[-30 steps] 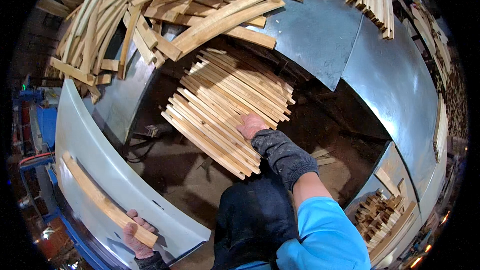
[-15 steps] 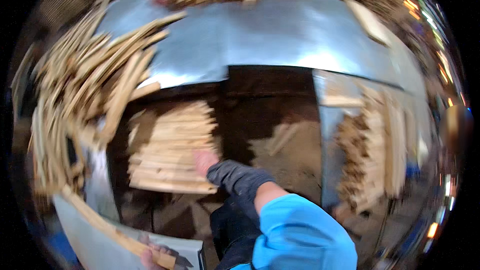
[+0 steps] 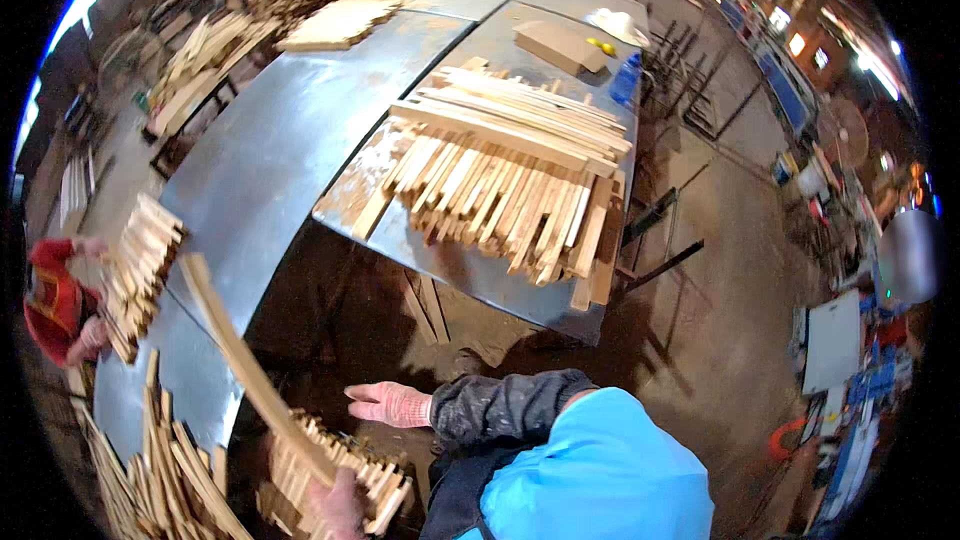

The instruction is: The person walks through a workshop and gathers stacks of wooden planks from a metal table. They carry the planks to a conveyor belt and place them onto the moving belt. The person then retrieves more planks from the floor and table, continuing to load them onto the conveyor.

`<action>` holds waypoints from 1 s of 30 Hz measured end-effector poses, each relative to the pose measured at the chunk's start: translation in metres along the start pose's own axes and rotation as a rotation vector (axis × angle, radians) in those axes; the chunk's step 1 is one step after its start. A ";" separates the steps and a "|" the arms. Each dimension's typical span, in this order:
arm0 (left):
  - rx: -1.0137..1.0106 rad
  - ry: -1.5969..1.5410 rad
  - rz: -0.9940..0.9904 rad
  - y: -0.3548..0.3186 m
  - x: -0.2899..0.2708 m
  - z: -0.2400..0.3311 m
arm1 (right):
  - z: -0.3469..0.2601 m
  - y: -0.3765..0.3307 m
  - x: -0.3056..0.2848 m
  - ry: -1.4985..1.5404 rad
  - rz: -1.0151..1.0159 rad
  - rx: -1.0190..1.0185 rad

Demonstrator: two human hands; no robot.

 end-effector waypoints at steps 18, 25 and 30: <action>0.172 -0.138 -0.777 0.191 0.492 0.292 | -0.117 -0.218 -0.501 -1.313 0.738 0.348; 0.081 -0.171 -0.713 0.254 0.593 0.317 | -0.155 -0.254 -0.549 -1.177 1.038 0.051; 0.014 -0.311 -0.758 0.245 0.638 0.325 | -0.157 -0.294 -0.681 -1.115 1.345 0.192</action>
Point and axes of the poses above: each hand's wrist, its own y-axis towards the middle knuckle, its own x-axis out of the palm, z = x × y, the point moved 9 cm from there along y, towards the middle knuckle, and after that the axes turned 13 degrees about -z, right-handed, at the moved point
